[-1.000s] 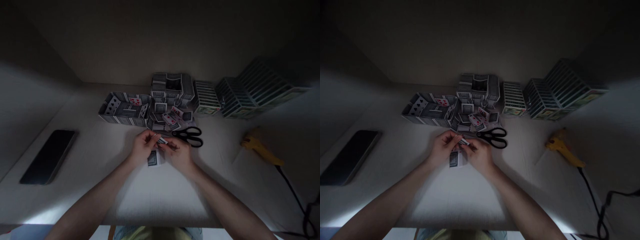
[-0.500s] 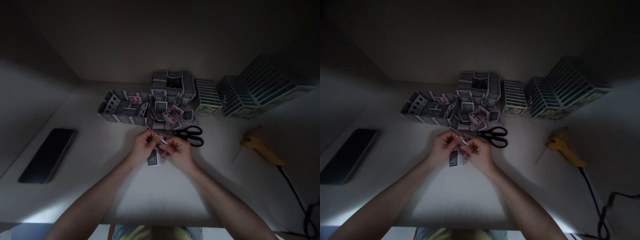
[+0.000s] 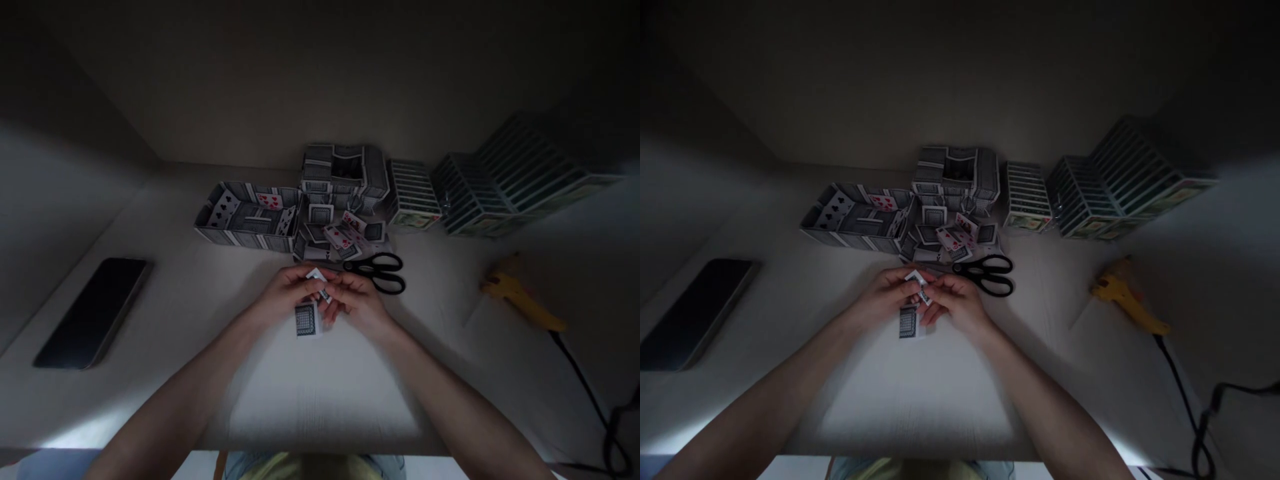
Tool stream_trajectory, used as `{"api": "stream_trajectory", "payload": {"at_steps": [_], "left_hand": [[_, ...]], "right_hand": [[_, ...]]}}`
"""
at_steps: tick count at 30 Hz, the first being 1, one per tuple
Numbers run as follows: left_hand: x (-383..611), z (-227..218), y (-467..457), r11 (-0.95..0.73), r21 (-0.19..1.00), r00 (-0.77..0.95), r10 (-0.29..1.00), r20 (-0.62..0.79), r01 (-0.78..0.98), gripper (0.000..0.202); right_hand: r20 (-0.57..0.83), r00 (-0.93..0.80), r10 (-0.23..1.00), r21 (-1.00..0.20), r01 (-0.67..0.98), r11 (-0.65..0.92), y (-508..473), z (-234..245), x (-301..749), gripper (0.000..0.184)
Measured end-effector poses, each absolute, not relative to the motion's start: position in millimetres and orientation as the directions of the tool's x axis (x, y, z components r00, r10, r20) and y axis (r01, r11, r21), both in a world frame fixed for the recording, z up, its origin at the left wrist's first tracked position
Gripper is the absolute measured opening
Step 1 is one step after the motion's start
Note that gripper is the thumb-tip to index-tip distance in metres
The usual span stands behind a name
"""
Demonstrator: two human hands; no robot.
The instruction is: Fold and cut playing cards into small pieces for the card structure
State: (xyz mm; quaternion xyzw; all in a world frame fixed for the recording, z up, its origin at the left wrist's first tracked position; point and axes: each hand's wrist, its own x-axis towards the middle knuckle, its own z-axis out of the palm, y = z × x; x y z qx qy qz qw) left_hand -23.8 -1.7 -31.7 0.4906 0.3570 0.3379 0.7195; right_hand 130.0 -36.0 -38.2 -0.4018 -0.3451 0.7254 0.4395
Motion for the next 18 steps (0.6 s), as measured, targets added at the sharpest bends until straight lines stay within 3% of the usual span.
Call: {"api": "stream_trajectory", "payload": {"at_steps": [10, 15, 18], "left_hand": [[-19, -24, -4, 0.228, 0.973, 0.402, 0.893, -0.2, -0.023, 0.026], [-20, -28, -4, 0.118, 0.993, 0.288, 0.951, -0.11, -0.01, 0.022], [-17, -29, -5, -0.009, 0.996, 0.235, 0.972, -0.011, 0.084, 0.02]], "right_hand": [[-0.283, -0.333, 0.9, -0.886, -0.27, -0.378, -43, -32, 120, 0.03], [-0.144, -0.161, 0.976, -0.979, -0.119, -0.164, -41, -39, 115, 0.023], [-0.047, -0.019, 0.999, -0.999, 0.003, -0.047, -40, -44, 113, 0.015]]}}
